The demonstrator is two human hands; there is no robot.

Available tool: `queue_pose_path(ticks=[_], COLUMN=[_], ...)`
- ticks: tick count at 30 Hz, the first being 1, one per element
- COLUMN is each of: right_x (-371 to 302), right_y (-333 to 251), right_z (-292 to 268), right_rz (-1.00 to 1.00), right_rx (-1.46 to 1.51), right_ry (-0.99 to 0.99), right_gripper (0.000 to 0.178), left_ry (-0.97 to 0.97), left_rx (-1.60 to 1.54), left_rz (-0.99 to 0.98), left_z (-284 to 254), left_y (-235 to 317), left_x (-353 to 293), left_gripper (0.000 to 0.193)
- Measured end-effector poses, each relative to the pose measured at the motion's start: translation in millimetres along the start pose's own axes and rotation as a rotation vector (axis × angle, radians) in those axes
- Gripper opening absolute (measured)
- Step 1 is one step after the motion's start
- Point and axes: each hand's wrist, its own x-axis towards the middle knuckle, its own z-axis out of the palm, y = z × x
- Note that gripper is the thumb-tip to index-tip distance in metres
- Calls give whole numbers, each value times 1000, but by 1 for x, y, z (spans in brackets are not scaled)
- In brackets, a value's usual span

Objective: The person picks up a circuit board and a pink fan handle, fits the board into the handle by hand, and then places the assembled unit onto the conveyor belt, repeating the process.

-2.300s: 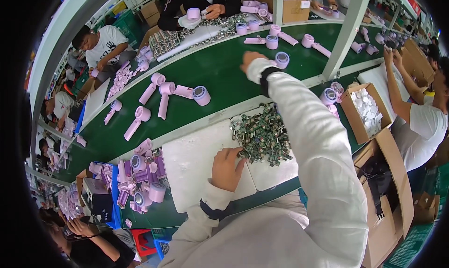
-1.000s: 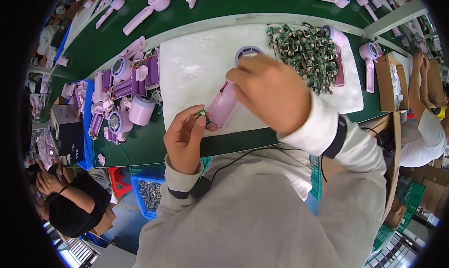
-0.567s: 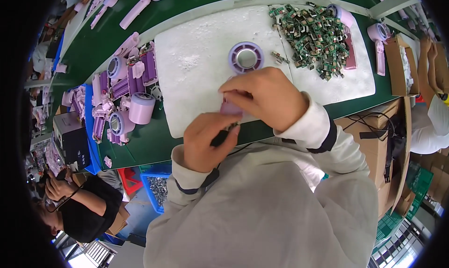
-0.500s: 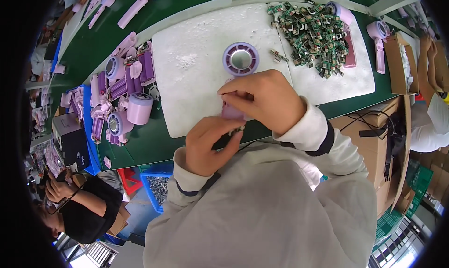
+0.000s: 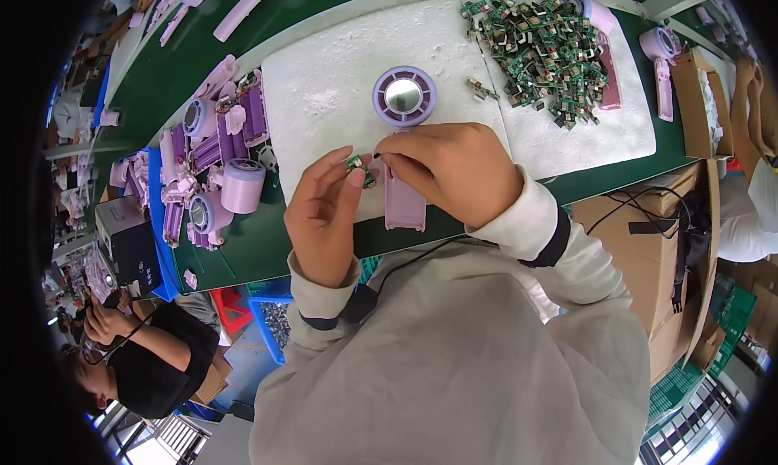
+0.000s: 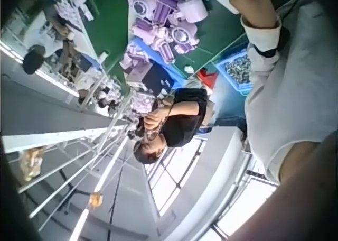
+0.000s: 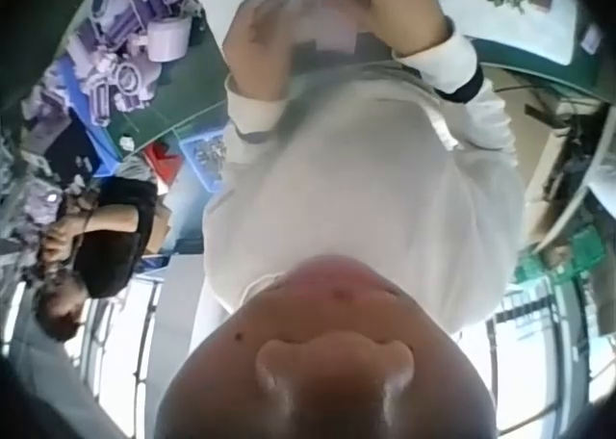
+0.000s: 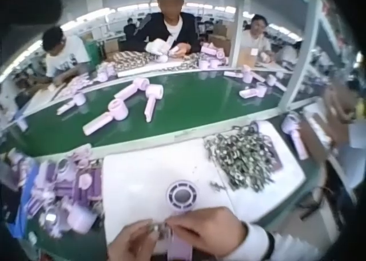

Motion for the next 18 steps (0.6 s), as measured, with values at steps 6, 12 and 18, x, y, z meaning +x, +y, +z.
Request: queue_pose_path(ticks=[6,12,18], right_x=[-1,1,4], right_y=[-10,-9,-1], right_z=[-8,-14,-18], right_rz=[27,-87,-261], right_rx=[-9,-44,-70], right_ry=[-19,-15,-32], right_gripper=[14,17,18], left_ry=[-56,-110,-128], left_rx=[-87,-9,142], left_rz=[3,62,244], left_z=[3,1,-1], left_y=[-5,-6,-13], left_x=[0,0,2], left_gripper=[27,29,28])
